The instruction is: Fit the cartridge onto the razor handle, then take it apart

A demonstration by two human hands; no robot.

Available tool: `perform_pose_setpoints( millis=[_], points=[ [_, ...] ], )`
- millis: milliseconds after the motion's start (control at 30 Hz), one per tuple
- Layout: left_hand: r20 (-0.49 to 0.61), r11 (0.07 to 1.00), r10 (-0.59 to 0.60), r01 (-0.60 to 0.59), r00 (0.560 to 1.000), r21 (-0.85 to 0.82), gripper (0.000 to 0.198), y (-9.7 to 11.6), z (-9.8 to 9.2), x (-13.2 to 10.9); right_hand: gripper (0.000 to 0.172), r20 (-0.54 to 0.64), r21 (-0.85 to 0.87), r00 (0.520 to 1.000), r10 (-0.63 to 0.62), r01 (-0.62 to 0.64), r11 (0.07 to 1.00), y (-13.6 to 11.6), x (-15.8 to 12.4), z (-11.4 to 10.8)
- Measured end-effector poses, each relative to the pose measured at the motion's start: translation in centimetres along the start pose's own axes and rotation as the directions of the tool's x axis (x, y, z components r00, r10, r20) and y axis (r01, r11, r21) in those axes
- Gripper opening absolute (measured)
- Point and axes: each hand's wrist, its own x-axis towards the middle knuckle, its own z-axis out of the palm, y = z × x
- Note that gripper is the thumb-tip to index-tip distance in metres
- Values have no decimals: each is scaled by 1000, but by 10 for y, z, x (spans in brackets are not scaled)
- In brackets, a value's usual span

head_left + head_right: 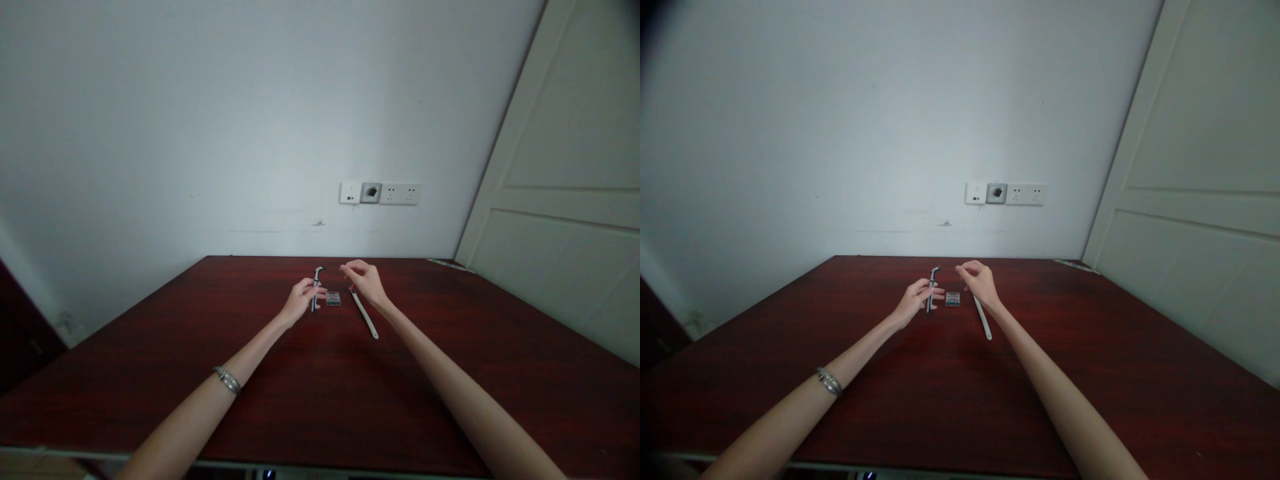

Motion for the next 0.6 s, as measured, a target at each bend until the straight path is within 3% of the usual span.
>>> perform_pose_setpoints(
  millis=[100, 233, 367, 600],
  points=[
    [-46, 997, -13, 10, 999, -75, 22, 2, -5, 2, 39, -14, -148, 1000, 17, -19, 989, 1, -4, 5],
    [-81, 989, -9, -3, 997, -146, 18, 2, -8, 7, 41, 164, -336, 986, 21, 36, 941, 0, -13, 19],
    [-99, 985, -19, 1, 995, -175, 18, 2, -8, 12, 41, 330, -399, 944, 28, 112, 910, -8, -26, 36],
    [-73, 973, -111, 94, 991, -211, 20, 9, -3, 13, 36, 442, -483, 894, 68, 173, 858, -22, -30, 52]
  ],
)
